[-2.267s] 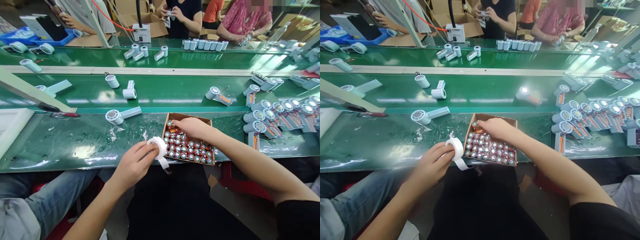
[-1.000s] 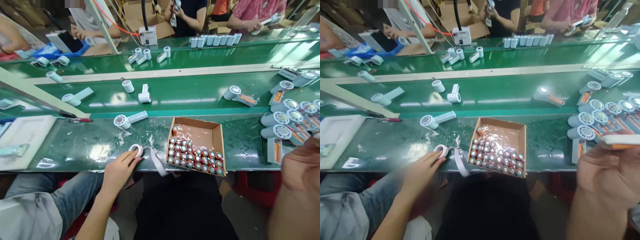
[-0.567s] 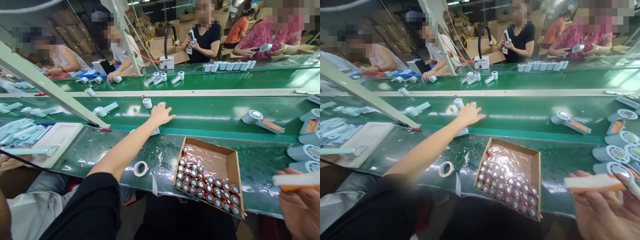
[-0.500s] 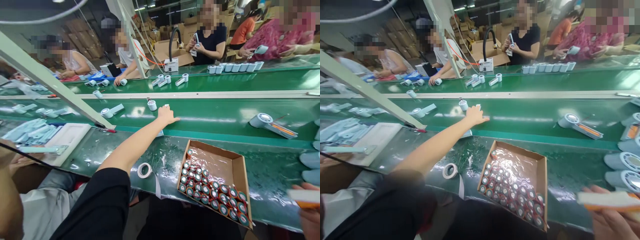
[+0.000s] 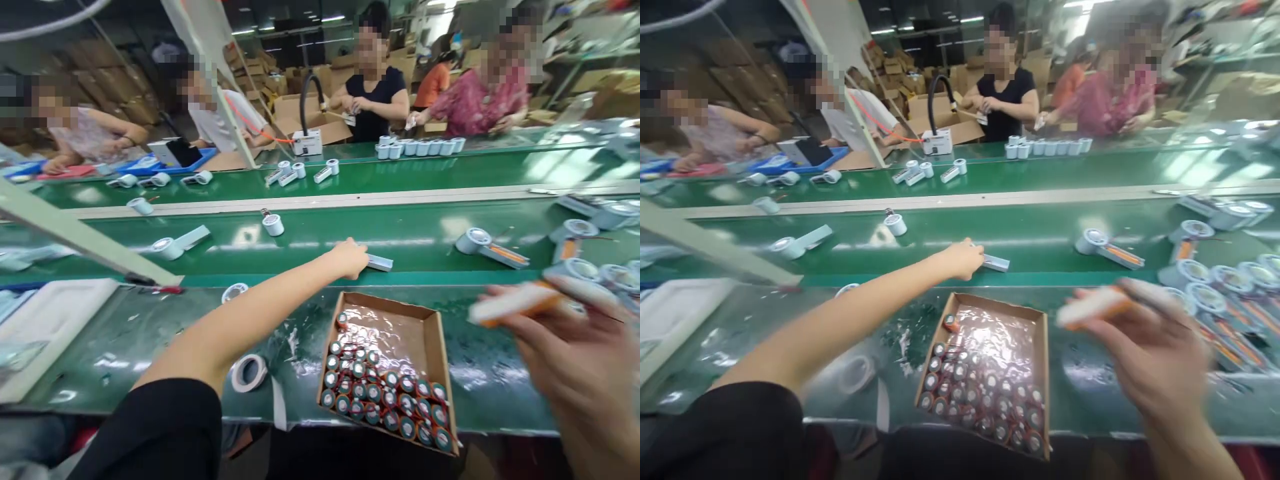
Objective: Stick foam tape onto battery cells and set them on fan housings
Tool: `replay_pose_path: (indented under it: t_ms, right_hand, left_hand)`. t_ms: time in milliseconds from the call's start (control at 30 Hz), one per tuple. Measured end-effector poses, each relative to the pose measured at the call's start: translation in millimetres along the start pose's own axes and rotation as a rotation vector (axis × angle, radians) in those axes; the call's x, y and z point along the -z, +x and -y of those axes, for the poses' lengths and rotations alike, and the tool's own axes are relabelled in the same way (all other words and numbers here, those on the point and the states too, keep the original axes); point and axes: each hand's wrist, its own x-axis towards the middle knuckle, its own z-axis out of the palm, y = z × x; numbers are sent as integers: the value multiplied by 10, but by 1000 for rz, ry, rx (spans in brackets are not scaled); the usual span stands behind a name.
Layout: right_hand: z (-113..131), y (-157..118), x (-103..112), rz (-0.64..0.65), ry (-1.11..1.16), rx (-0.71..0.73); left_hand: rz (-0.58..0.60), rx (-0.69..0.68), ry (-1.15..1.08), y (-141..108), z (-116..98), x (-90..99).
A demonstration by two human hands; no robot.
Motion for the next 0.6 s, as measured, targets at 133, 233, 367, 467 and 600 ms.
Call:
replay_pose_path:
  t_ms: [133,233,367,467,600]
  right_hand:
    - [-307,633,-656,330,94,27]
    - [-653,1000,-1016,549,-307,116]
    - [-921,1107,-1194,727,-747,234]
    - [-922,1057,-1246,810,-902,266]
    - [-832,1032,-1369,869,-1091,263]
  left_hand:
    - [-74,-67,-79,120,149,11]
    - [-116,-84,-179,152,279,60]
    - [-200,-32,-370,165,325,21]
    - [-301,23,-553,235,292,-76]
    - [-452,76,-854,261,232,-81]
